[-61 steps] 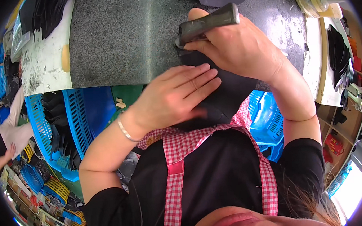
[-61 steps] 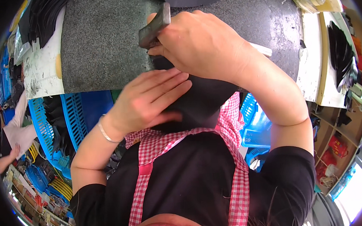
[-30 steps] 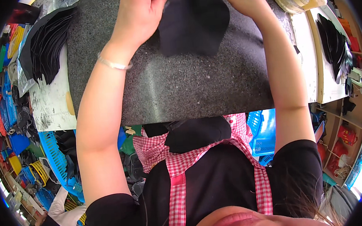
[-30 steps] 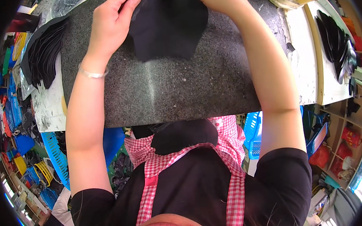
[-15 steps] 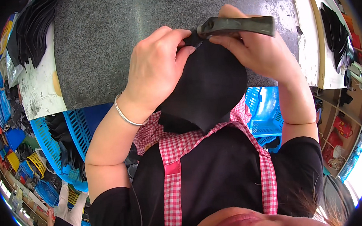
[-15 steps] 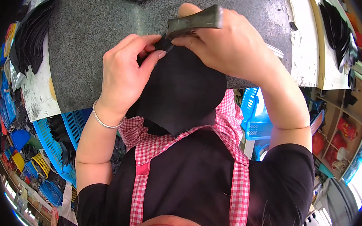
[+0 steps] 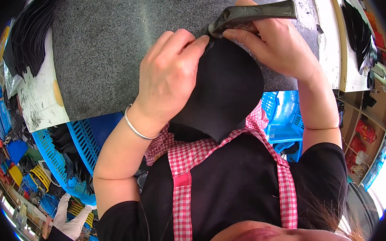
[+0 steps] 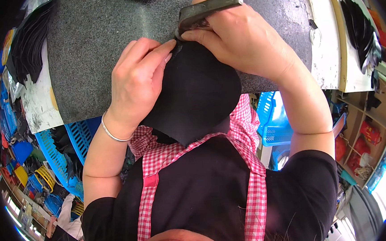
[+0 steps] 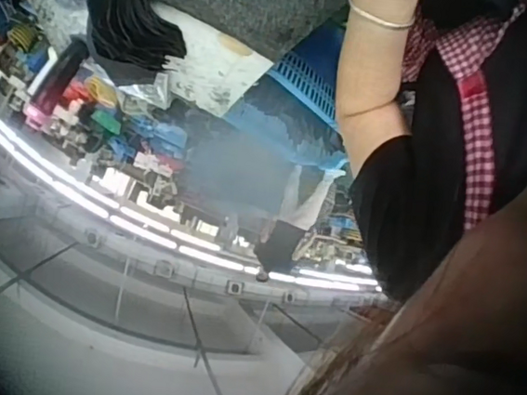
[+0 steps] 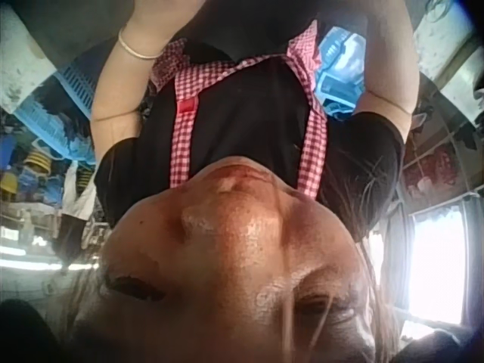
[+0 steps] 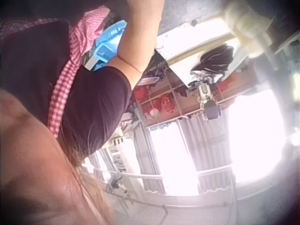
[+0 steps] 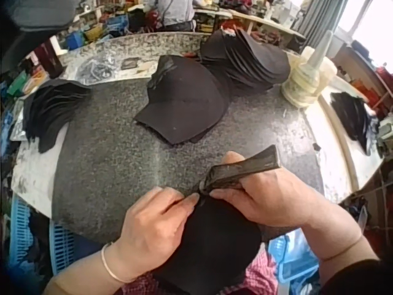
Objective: The person uses a hammer-like tool to repeatedly strike and shape a black flexible material on a workbench. They adjust the material's position frequently and eventually place the shaped pieces into a blue basket.
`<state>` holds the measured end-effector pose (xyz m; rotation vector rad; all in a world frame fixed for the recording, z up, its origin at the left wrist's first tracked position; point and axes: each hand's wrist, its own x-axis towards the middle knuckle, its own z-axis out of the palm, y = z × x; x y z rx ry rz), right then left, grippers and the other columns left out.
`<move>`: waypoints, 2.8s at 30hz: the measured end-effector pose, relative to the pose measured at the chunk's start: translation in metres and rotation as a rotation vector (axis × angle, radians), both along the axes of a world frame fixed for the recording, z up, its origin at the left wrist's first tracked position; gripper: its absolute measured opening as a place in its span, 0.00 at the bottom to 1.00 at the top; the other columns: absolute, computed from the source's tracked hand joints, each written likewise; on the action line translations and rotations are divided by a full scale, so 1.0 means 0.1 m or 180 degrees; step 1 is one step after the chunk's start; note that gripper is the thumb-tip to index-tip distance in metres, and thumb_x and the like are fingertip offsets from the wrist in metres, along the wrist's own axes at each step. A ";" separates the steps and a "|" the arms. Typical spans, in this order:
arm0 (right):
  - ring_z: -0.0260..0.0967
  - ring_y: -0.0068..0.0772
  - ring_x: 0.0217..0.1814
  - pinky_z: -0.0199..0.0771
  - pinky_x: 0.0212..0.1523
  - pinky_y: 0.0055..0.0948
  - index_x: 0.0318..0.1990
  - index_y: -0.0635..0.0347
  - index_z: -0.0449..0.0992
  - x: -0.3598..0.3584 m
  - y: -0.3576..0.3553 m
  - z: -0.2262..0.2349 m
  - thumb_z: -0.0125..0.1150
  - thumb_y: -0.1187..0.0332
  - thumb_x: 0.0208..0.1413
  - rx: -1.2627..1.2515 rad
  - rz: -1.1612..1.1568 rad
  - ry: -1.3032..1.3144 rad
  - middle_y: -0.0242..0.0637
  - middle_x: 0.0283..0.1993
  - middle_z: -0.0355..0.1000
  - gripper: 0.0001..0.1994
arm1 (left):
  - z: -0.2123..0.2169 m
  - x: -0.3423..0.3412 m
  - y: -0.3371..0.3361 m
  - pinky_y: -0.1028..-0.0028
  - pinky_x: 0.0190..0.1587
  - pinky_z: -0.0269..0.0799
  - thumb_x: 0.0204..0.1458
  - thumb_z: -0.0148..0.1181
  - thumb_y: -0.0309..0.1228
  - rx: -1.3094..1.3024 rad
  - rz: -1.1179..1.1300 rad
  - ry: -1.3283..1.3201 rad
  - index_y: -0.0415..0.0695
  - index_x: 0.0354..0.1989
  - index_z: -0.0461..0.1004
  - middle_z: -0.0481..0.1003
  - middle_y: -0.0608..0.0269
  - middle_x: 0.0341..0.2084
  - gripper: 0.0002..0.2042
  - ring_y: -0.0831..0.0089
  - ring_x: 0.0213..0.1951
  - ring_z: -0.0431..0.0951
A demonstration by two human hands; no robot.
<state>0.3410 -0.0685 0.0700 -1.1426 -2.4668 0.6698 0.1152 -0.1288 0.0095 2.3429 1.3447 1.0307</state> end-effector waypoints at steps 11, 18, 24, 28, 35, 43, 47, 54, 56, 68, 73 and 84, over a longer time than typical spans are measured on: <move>0.77 0.57 0.33 0.75 0.32 0.48 0.45 0.58 0.74 -0.10 0.00 0.04 0.67 0.63 0.64 0.0541 0.0099 -0.0470 0.46 0.30 0.75 0.11 | 0.10 -0.18 0.01 0.65 0.40 0.78 0.49 0.70 0.20 -0.0217 -0.0147 -0.0018 0.41 0.38 0.85 0.80 0.59 0.32 0.08 0.60 0.36 0.82; 0.78 0.52 0.33 0.74 0.30 0.44 0.45 0.55 0.73 -0.22 -0.15 0.02 0.69 0.62 0.64 0.0383 0.0131 -0.0499 0.44 0.29 0.74 0.11 | 0.14 -0.35 -0.04 0.65 0.40 0.78 0.49 0.70 0.21 -0.0216 -0.0297 0.0181 0.41 0.37 0.83 0.80 0.60 0.33 0.07 0.59 0.36 0.81; 0.77 0.52 0.33 0.74 0.30 0.44 0.44 0.54 0.73 -0.33 -0.11 0.02 0.70 0.62 0.62 0.0307 0.0436 -0.0492 0.42 0.28 0.74 0.12 | 0.18 -0.57 -0.09 0.65 0.41 0.78 0.48 0.71 0.20 -0.0335 -0.0383 0.0187 0.40 0.36 0.83 0.80 0.59 0.33 0.07 0.58 0.36 0.81; 0.78 0.48 0.26 0.79 0.26 0.42 0.44 0.61 0.72 -0.47 -0.24 0.00 0.66 0.58 0.63 0.0894 0.0788 -0.0658 0.41 0.23 0.73 0.15 | 0.15 -0.58 -0.19 0.64 0.39 0.78 0.46 0.72 0.21 -0.0030 -0.0244 0.0320 0.42 0.34 0.82 0.79 0.62 0.31 0.08 0.61 0.35 0.80; 0.79 0.48 0.27 0.78 0.25 0.44 0.46 0.60 0.74 -0.59 -0.25 -0.03 0.68 0.59 0.62 0.0849 0.0901 -0.0630 0.40 0.23 0.74 0.15 | 0.06 -0.72 -0.31 0.66 0.39 0.77 0.45 0.73 0.21 -0.0092 -0.0098 -0.0024 0.41 0.37 0.83 0.78 0.62 0.33 0.09 0.61 0.36 0.79; 0.80 0.49 0.28 0.79 0.26 0.44 0.44 0.61 0.77 -0.69 -0.22 -0.03 0.66 0.61 0.63 0.0429 0.0896 -0.0384 0.43 0.24 0.76 0.13 | 0.11 -0.78 -0.63 0.65 0.41 0.77 0.43 0.79 0.30 -0.0076 -0.0450 -0.0270 0.41 0.41 0.85 0.78 0.62 0.36 0.16 0.60 0.39 0.79; 0.78 0.49 0.25 0.79 0.26 0.45 0.43 0.59 0.76 -0.77 -0.20 0.01 0.66 0.61 0.63 0.0397 0.0917 -0.0031 0.41 0.22 0.75 0.12 | -0.06 -0.39 -0.77 0.64 0.57 0.79 0.45 0.69 0.35 0.0490 -0.0846 0.0571 0.43 0.49 0.85 0.84 0.60 0.50 0.21 0.62 0.53 0.84; 0.78 0.54 0.30 0.78 0.32 0.48 0.42 0.56 0.73 -0.42 -0.44 0.15 0.69 0.62 0.61 -0.0020 0.0706 -0.0484 0.42 0.25 0.74 0.12 | -0.16 -0.46 -1.01 0.62 0.61 0.78 0.49 0.59 0.22 -0.0553 -0.1469 -0.0524 0.41 0.49 0.85 0.84 0.56 0.52 0.18 0.63 0.58 0.83; 0.79 0.55 0.33 0.78 0.34 0.48 0.41 0.56 0.74 -0.31 -0.34 0.20 0.70 0.63 0.61 -0.0102 0.0445 -0.0184 0.43 0.27 0.76 0.11 | -0.35 -0.53 -1.22 0.62 0.62 0.78 0.50 0.60 0.20 -0.0959 -0.1695 0.0188 0.41 0.50 0.85 0.84 0.57 0.53 0.18 0.61 0.59 0.83; 0.80 0.45 0.37 0.75 0.38 0.44 0.42 0.69 0.80 -0.20 1.31 0.31 0.68 0.66 0.62 0.0558 -0.1391 0.0434 0.48 0.34 0.79 0.12 | 0.21 -0.37 2.04 0.63 0.53 0.79 0.52 0.78 0.37 0.1253 0.0939 0.0411 0.35 0.63 0.72 0.80 0.50 0.52 0.32 0.54 0.52 0.82; 0.81 0.52 0.40 0.76 0.40 0.44 0.43 0.69 0.82 -0.14 1.57 0.26 0.67 0.62 0.62 0.0402 -0.1524 -0.0208 0.55 0.36 0.80 0.15 | 0.09 -0.36 2.09 0.58 0.64 0.69 0.49 0.80 0.39 -0.1011 0.0654 -0.0089 0.38 0.65 0.69 0.73 0.47 0.60 0.37 0.53 0.64 0.73; 0.78 0.64 0.47 0.77 0.49 0.52 0.41 0.70 0.83 -0.01 1.86 -0.19 0.62 0.58 0.64 0.0982 -0.0934 -0.0769 0.61 0.41 0.80 0.18 | 0.31 -0.55 2.21 0.50 0.67 0.62 0.42 0.81 0.53 -0.1465 0.0627 0.0801 0.44 0.64 0.68 0.74 0.50 0.57 0.43 0.51 0.67 0.70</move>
